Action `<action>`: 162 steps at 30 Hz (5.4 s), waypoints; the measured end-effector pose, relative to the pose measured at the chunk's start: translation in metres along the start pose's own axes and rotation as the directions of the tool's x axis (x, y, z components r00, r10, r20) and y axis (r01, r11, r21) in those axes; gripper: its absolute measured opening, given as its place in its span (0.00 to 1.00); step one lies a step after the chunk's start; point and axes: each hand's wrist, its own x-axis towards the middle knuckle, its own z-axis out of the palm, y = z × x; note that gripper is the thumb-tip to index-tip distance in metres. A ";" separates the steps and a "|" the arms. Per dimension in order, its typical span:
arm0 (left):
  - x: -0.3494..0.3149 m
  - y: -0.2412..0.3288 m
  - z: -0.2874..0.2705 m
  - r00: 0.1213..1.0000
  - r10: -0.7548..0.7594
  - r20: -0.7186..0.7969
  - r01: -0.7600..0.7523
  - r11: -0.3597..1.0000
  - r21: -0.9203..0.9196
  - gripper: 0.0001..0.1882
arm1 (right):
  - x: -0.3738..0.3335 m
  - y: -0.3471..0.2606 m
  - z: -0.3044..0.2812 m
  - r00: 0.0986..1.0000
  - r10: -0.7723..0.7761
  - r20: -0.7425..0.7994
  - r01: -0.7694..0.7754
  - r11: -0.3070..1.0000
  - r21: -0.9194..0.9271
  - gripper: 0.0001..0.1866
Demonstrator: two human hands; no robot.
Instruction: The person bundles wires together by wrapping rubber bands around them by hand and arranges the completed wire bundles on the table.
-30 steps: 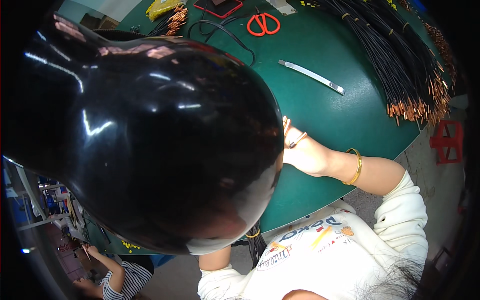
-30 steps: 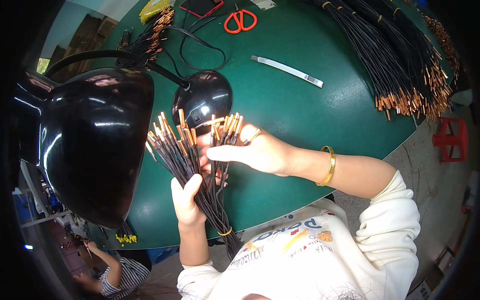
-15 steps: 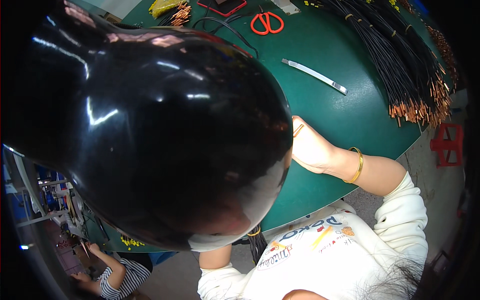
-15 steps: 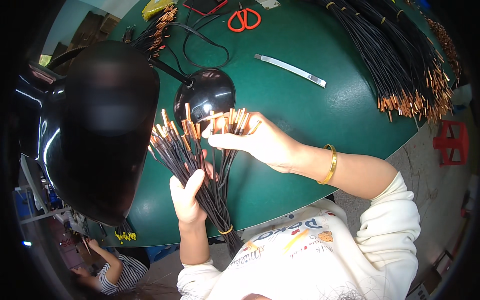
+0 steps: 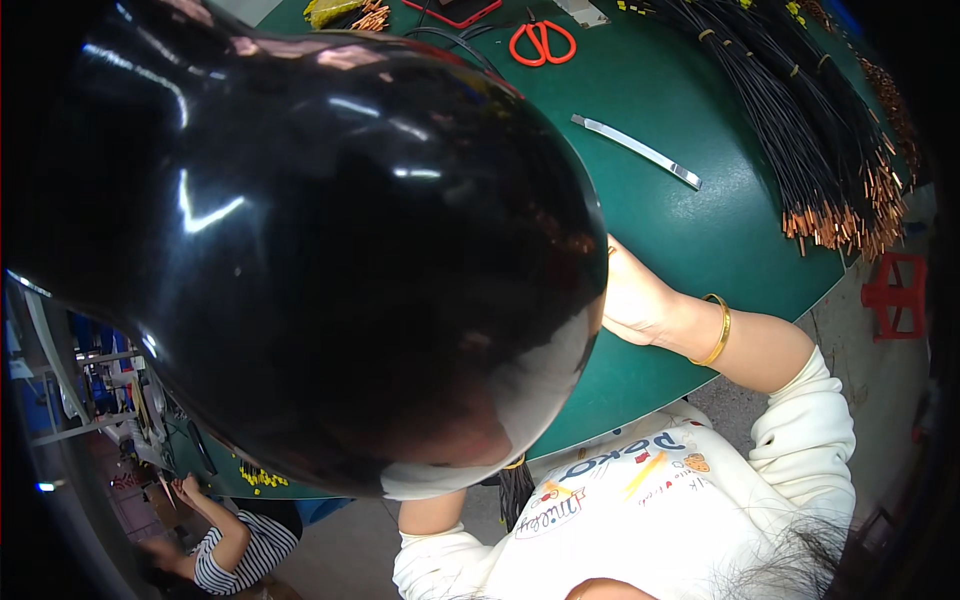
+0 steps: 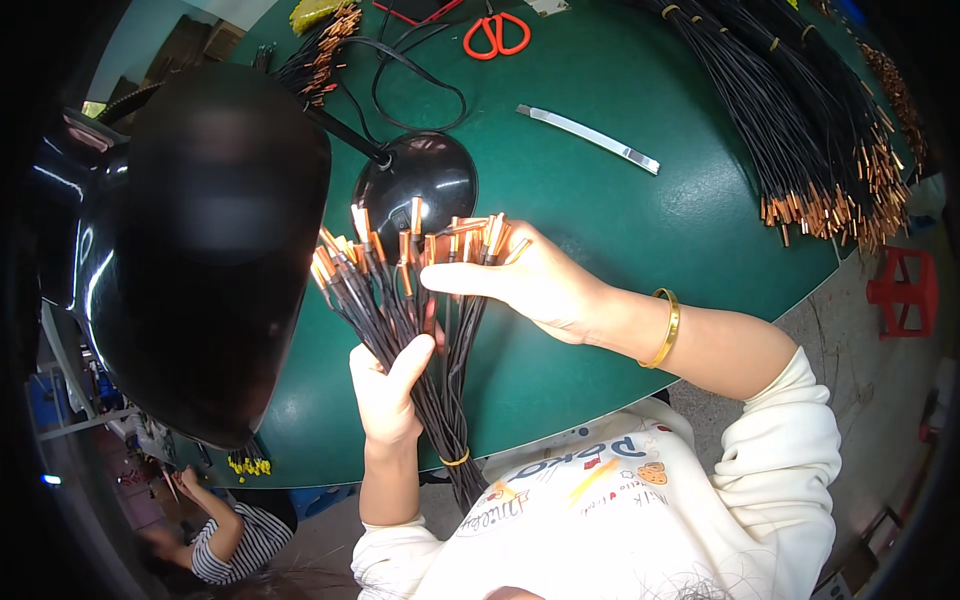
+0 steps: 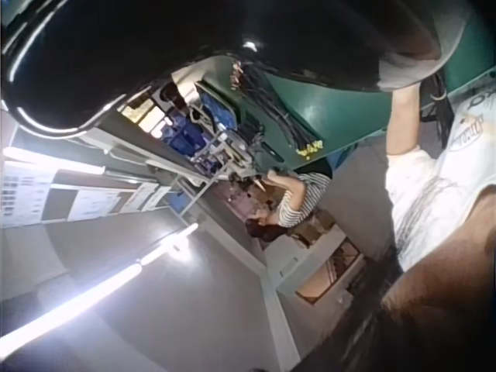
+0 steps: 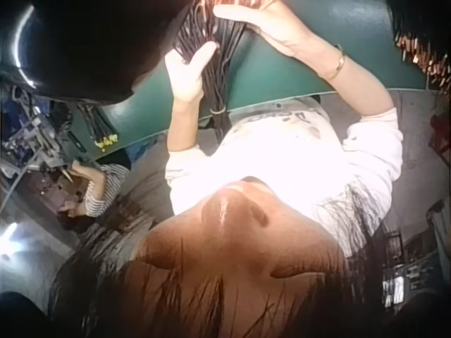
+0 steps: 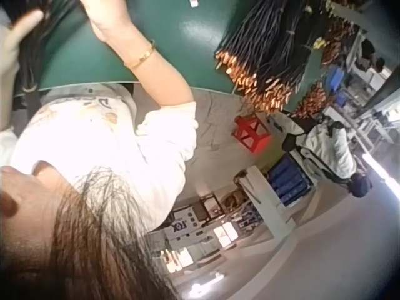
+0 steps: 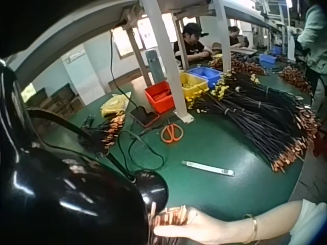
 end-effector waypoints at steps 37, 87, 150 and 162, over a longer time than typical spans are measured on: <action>-0.004 0.002 0.004 0.994 0.062 -0.085 -0.057 0.997 0.058 0.15 | 0.001 -0.002 0.001 0.999 0.054 0.000 -0.054 0.998 -0.033 0.16; -0.003 -0.011 -0.003 0.994 0.044 0.105 -0.022 0.979 -0.202 0.22 | -0.003 -0.012 -0.009 0.968 0.239 0.078 -0.251 0.937 0.243 0.14; 0.048 0.000 -0.119 0.465 0.859 0.213 -0.455 0.025 0.890 0.07 | -0.054 -0.284 -0.151 0.709 -0.698 0.100 -0.543 -0.630 -0.556 0.21; 0.040 0.008 -0.118 0.523 0.824 0.215 -0.470 0.069 0.880 0.05 | -0.078 -0.273 -0.179 0.576 -0.772 -0.268 -0.726 -0.332 -0.602 0.15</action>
